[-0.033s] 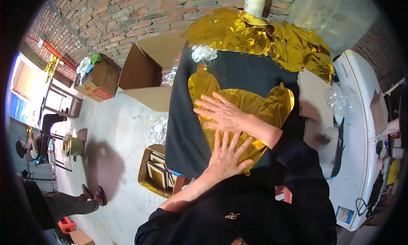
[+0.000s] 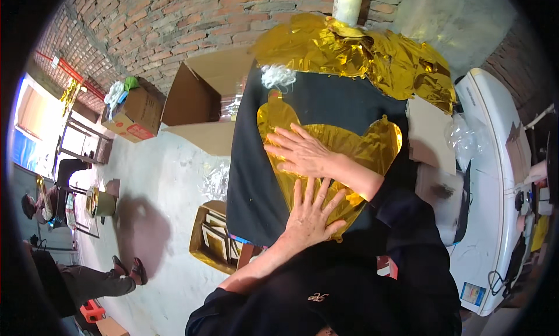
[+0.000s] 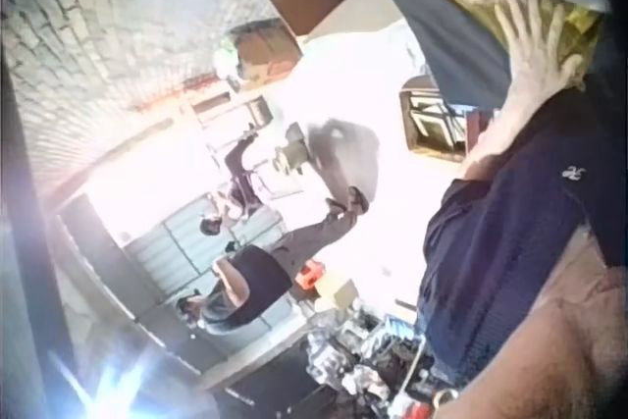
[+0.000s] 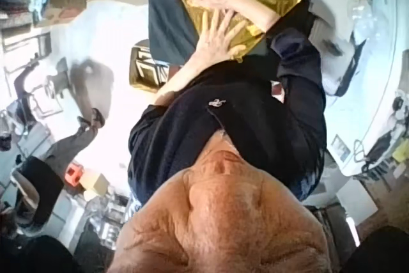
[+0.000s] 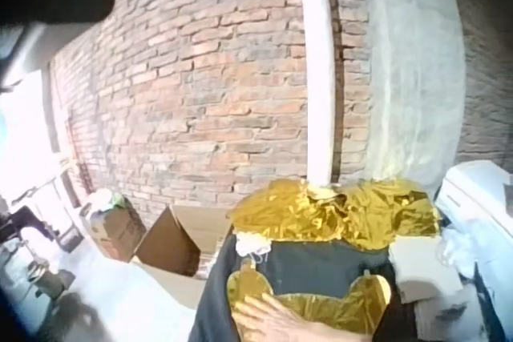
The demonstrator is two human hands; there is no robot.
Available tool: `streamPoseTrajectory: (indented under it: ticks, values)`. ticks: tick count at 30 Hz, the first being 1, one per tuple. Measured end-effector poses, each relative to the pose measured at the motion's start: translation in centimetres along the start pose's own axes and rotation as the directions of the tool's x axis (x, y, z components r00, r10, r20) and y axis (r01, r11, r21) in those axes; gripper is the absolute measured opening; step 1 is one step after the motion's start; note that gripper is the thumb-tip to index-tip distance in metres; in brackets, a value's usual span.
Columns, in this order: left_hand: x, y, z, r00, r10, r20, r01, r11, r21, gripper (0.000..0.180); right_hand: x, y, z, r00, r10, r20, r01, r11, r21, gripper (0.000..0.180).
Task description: The person picks up a gold foil balloon, spreads it flat on the table, and folds the sides inward. They then fold the balloon into a small rectangle.
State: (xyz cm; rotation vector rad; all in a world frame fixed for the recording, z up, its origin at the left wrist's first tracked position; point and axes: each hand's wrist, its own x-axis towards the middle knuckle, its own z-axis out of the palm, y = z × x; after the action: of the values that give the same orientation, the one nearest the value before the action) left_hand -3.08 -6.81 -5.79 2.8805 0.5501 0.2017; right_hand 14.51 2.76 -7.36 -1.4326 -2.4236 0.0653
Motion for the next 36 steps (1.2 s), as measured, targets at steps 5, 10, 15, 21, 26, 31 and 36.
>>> streamPoseTrajectory:
  ticks: [5, 10, 15, 21, 26, 31, 36]
  values:
    - [-0.4, -0.2, 0.0, 0.993, 0.019, -0.118, -0.021, 1.000, -0.021, 0.086, 2.4, 4.7, -2.5, 0.974, 0.195, -0.113, -0.201, 0.978, -0.052, 0.057]
    - [-0.5, -0.8, -1.7, 0.992, -0.008, -0.128, -0.030, 0.956, -0.291, 0.089, 1.5, 12.4, -7.1, 0.898, 0.345, -0.273, -0.382, 0.919, -0.095, 0.046]
    - [-0.4, -2.5, -2.1, 0.989, -0.079, -0.126, -0.032, 0.714, -0.700, 0.087, -0.2, 20.2, -9.3, 0.835, 0.438, -0.333, -0.531, 0.801, -0.278, 0.050]
    - [-0.3, -3.3, -3.2, 0.982, -0.186, -0.024, 0.046, 0.363, -0.931, 0.079, -0.5, 23.0, -7.7, 0.823, 0.510, -0.251, -0.567, 0.769, -0.295, 0.051]
    - [2.4, -6.2, -5.0, 0.966, -0.179, -0.185, -0.034, 0.624, -0.780, 0.060, -1.9, 25.3, -6.1, 0.860, 0.387, -0.333, -0.491, 0.805, -0.332, 0.035]
    - [6.9, -10.2, -6.1, 0.936, -0.193, -0.294, -0.067, 0.722, -0.689, 0.049, -0.9, 25.3, -6.3, 0.854, 0.380, -0.355, -0.495, 0.804, -0.330, 0.006]
    - [12.7, -13.5, -6.4, 0.913, -0.133, -0.386, -0.120, 0.816, -0.566, 0.051, -0.5, 25.5, -7.0, 0.793, 0.422, -0.440, -0.541, 0.820, -0.188, 0.018]
